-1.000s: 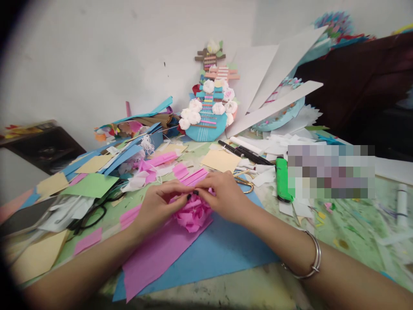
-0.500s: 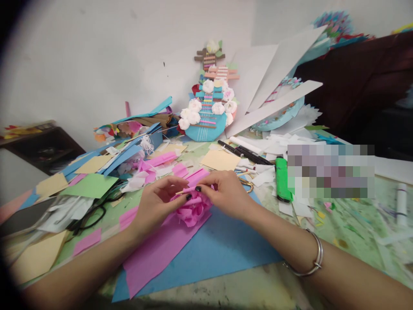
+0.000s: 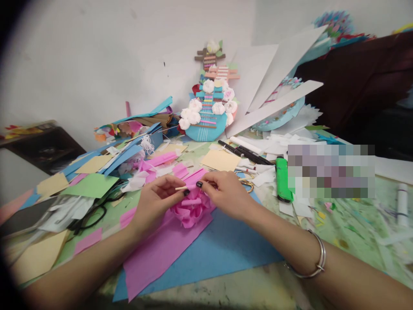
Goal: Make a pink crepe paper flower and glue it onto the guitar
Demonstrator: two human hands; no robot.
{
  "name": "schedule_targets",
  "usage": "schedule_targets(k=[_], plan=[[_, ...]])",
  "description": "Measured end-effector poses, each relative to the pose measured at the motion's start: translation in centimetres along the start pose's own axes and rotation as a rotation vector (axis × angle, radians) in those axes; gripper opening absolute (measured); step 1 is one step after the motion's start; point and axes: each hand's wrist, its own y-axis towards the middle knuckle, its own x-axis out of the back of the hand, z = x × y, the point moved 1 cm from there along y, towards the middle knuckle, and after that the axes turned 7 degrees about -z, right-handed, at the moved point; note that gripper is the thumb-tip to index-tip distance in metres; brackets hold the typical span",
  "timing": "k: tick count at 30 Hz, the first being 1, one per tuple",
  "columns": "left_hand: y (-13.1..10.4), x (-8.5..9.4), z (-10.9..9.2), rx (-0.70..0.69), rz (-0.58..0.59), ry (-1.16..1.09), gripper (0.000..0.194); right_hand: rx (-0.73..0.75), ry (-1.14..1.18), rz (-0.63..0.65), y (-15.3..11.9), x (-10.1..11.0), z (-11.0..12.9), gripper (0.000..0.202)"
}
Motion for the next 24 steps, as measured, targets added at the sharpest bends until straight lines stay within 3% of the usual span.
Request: schedule_targets(k=[5, 11, 14, 19, 24], plan=[[0.2, 0.1, 0.0, 0.022, -0.023, -0.04, 0.017, -0.023, 0.012, 0.024, -0.1, 0.3, 0.1, 0.035], [0.1, 0.0, 0.0, 0.065, 0.031, -0.049, 0.021, -0.033, 0.112, 0.022, -0.2, 0.0, 0.0, 0.012], [0.1, 0.0, 0.2, 0.049, 0.048, -0.034, 0.02, 0.021, 0.151, -0.006, -0.3, -0.1, 0.1, 0.013], [-0.2, -0.1, -0.2, -0.142, 0.037, 0.069, 0.012, 0.267, 0.157, -0.152, -0.6, 0.4, 0.6, 0.018], [-0.8, 0.2, -0.8, -0.476, -0.03, 0.174, 0.008, 0.632, -0.032, -0.362, -1.1, 0.5, 1.0, 0.022]])
